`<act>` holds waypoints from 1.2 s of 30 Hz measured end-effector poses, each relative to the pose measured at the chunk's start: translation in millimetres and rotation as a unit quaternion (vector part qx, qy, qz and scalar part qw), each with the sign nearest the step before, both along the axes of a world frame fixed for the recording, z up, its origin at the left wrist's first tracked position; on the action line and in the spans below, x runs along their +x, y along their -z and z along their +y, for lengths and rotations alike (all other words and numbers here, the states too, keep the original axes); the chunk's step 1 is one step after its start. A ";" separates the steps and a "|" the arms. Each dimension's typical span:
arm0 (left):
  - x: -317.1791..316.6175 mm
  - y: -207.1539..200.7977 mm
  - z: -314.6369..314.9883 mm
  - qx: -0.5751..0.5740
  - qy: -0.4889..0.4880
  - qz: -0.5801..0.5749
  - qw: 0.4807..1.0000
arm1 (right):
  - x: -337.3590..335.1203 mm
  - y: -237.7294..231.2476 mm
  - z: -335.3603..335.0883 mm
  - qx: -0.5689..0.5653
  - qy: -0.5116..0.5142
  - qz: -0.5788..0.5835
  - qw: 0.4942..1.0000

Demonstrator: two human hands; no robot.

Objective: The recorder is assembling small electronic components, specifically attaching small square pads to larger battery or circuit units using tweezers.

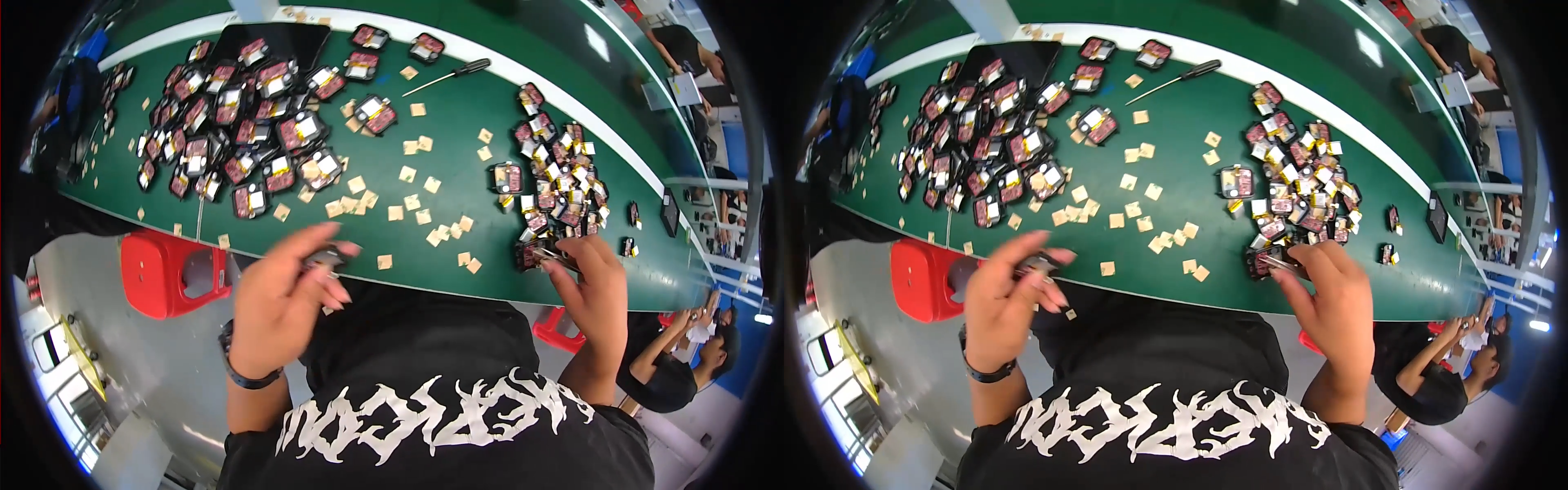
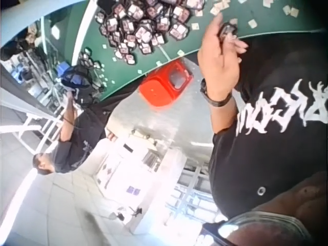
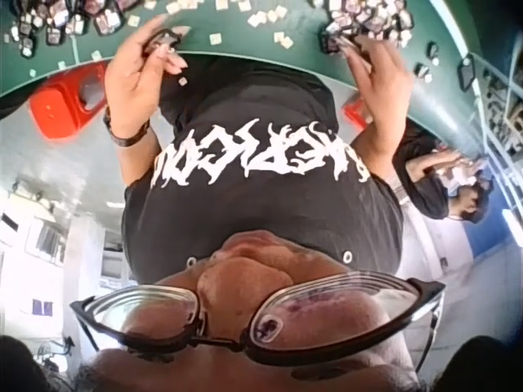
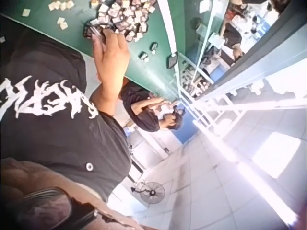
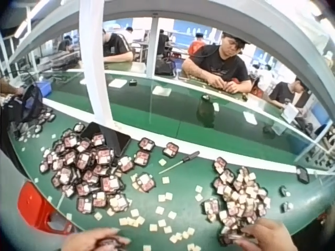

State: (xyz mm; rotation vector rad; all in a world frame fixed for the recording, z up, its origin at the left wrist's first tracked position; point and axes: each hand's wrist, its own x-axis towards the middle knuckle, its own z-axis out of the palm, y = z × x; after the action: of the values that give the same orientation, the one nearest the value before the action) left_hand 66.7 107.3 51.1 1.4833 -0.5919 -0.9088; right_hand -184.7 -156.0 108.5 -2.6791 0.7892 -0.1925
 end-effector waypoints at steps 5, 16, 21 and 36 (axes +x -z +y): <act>37.3 9.3 5.5 0.048 -0.176 -0.207 0.961 | -8.6 10.8 -1.0 0.020 0.046 0.018 0.999; 77.8 30.3 -5.4 0.194 -0.221 -0.435 0.851 | 32.1 20.0 1.9 0.017 0.049 0.018 0.999; 74.0 33.8 -19.2 0.166 -0.311 -0.631 0.691 | 69.1 27.8 -10.2 -0.039 0.020 0.068 0.997; -36.5 43.2 -51.3 -0.078 -0.081 -0.540 0.834 | 99.4 25.7 -9.2 0.031 0.107 0.132 0.985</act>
State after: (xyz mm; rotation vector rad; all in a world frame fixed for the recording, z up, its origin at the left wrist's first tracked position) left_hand 30.2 56.1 7.9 1.7828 -1.2846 0.2171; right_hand -85.3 -165.2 82.8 -2.5907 1.1436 0.1383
